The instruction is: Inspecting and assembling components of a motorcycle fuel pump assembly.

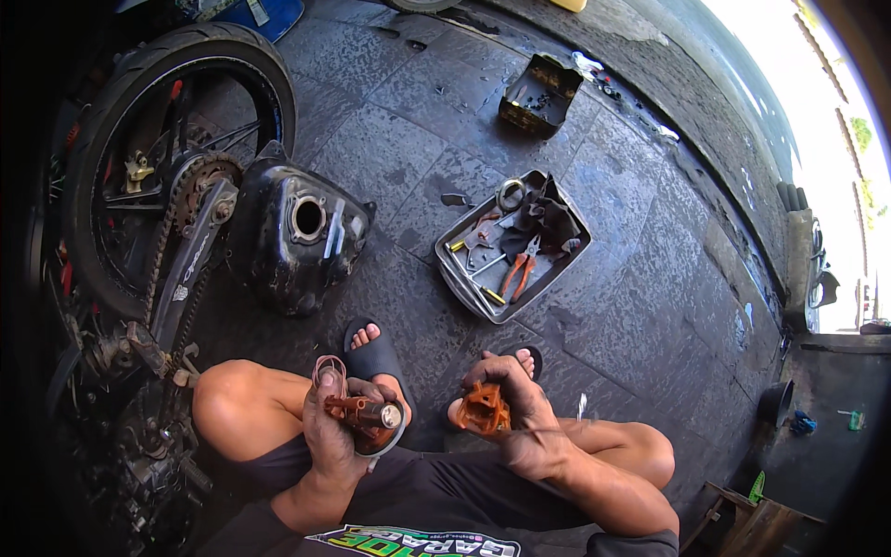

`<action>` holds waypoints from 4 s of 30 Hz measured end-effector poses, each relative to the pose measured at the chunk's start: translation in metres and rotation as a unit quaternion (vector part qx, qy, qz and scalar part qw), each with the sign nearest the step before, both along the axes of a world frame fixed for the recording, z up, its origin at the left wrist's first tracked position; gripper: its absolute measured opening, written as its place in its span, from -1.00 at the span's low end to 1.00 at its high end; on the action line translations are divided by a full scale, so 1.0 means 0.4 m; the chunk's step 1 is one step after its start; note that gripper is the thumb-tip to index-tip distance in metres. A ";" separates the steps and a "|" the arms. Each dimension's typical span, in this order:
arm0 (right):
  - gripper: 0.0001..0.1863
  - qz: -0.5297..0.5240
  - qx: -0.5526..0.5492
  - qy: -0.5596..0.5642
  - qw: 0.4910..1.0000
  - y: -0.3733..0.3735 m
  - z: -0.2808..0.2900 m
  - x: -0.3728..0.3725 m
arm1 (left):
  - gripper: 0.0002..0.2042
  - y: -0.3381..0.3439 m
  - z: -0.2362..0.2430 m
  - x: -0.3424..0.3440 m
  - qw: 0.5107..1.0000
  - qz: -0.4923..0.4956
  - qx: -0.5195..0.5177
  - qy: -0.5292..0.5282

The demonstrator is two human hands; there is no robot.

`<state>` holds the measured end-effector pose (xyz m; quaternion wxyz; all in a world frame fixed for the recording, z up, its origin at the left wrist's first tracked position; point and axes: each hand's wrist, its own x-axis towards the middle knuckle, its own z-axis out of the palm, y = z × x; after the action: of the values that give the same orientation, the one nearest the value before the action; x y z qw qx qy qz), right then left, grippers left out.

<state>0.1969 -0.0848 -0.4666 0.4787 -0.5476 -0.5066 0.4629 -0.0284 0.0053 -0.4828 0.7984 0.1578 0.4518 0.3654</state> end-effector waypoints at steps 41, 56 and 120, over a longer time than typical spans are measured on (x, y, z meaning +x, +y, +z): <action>0.02 0.036 -0.167 0.104 0.980 0.009 0.034 -0.050 | -0.70 0.004 -0.005 -0.026 0.943 0.016 0.327 0.068; -0.26 0.140 -0.120 -0.367 0.912 0.068 0.134 -0.058 | -0.71 0.004 0.003 -0.033 0.880 -0.049 0.433 0.188; -0.49 0.008 -0.285 0.205 0.936 0.028 0.074 0.001 | -0.67 -0.050 -0.199 -0.033 0.938 -0.073 -0.221 -0.256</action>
<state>0.1973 -0.0734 -0.4368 0.3926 -0.5501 -0.2484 0.6940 -0.0415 -0.0147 -0.5625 0.9262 -0.0885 0.2891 0.2251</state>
